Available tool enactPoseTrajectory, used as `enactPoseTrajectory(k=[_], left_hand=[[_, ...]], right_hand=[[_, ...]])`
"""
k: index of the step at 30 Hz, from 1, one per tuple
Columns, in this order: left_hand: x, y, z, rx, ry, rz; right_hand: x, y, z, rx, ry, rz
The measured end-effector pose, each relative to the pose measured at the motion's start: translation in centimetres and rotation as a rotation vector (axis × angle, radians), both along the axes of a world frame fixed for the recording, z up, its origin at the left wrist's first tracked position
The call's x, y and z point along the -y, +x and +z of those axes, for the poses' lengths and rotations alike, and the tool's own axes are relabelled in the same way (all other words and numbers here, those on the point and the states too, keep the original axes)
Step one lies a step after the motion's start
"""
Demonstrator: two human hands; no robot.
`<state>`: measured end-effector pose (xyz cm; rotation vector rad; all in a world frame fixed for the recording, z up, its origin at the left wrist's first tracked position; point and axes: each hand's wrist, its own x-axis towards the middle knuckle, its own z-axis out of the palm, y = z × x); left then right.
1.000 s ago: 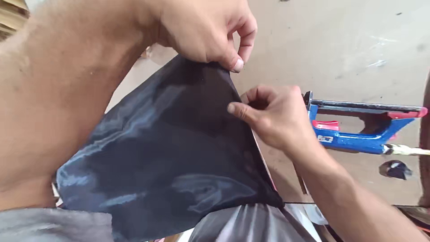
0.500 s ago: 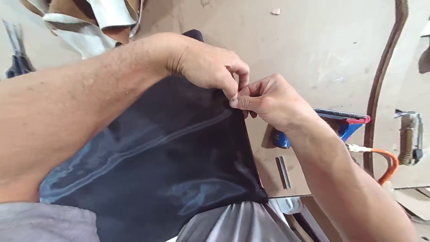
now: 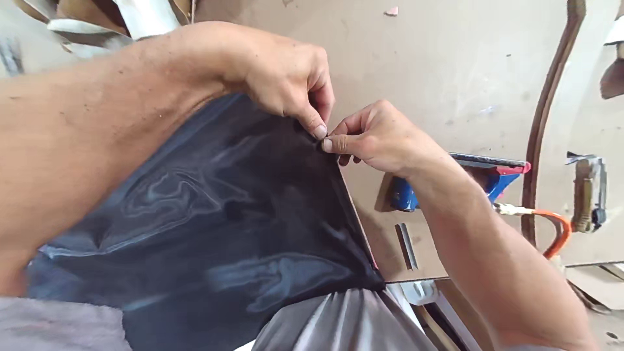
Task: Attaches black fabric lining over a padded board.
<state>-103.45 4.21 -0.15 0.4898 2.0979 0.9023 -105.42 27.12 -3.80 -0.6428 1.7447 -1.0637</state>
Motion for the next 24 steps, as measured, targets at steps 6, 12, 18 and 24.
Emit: enactPoseTrajectory(k=[6,12,18,24], left_hand=[[0.7,0.4,-1.7,0.021,-0.031,0.026],[-0.1,-0.1,-5.8,0.062,-0.037,0.096],[1.1,0.9,-1.8,-0.201,0.226,-0.009],[0.2,5.7,4.4,-0.232,0.361,0.055]], right_hand=[[-7.2,-0.1,2.7,-0.395,-0.045,-0.2],[-14.3,8.9,1.2,-0.37,-0.071,-0.372],[-14.9,17.1,-2.3,-0.36,-0.037,-0.412],[-12.4,14.6,-6.2,-0.418,-0.155,-0.328]])
